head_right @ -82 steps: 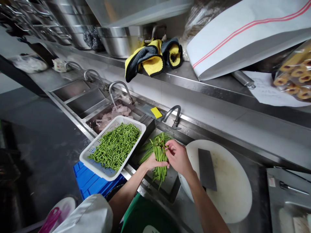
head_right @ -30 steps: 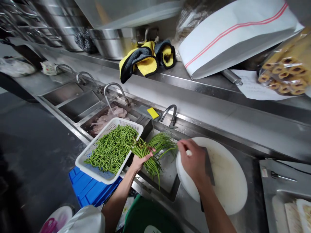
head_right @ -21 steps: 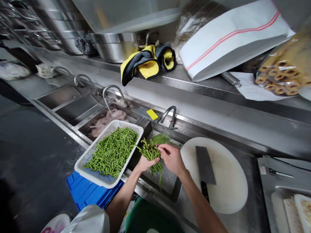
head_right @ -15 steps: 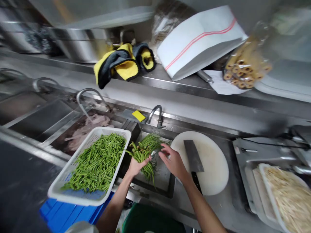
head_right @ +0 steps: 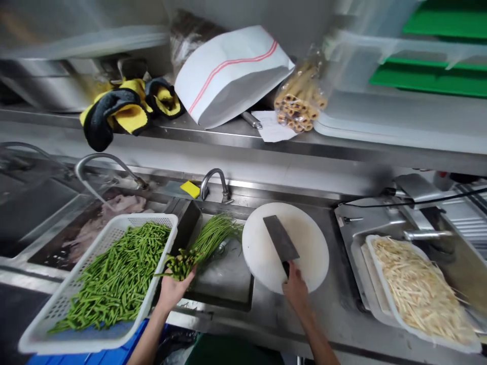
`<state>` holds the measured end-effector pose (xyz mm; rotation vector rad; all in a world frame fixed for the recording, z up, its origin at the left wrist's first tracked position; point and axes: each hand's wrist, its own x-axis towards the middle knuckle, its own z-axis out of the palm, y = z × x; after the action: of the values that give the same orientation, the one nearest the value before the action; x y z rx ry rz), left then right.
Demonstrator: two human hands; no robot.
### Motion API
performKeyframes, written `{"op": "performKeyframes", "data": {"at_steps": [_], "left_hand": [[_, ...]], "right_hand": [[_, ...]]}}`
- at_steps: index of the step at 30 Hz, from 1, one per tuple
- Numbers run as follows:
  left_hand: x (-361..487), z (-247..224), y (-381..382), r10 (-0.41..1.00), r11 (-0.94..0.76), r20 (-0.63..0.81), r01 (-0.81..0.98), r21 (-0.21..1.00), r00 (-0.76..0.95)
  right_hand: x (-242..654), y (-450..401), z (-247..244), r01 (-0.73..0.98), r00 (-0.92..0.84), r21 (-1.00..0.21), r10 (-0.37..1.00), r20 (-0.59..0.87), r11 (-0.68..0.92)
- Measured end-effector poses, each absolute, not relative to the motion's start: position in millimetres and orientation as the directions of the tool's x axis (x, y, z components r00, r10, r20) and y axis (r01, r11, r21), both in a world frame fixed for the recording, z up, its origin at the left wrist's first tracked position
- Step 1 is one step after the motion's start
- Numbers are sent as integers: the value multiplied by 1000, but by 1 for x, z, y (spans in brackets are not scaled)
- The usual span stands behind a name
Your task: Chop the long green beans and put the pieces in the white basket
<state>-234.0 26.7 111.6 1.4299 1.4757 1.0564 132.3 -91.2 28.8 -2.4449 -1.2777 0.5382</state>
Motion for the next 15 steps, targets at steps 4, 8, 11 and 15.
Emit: {"op": "performKeyframes", "data": {"at_steps": [4, 8, 11, 15], "left_hand": [[-234, 120, -9, 968, 11, 106, 463, 887, -226], [-225, 127, -47, 875, 88, 175, 504, 859, -451], [-214, 136, -74, 825, 134, 191, 514, 847, -531], [-203, 153, -101, 802, 149, 232, 561, 814, -550]], "right_hand": [[193, -115, 39, 346, 512, -752, 785, -350, -561], [239, -135, 48, -173, 376, -864, 779, -502, -473], [235, -117, 59, -253, 263, -868, 833, -487, -427], [183, -56, 76, -254, -14, -891, 923, -384, -375]]}}
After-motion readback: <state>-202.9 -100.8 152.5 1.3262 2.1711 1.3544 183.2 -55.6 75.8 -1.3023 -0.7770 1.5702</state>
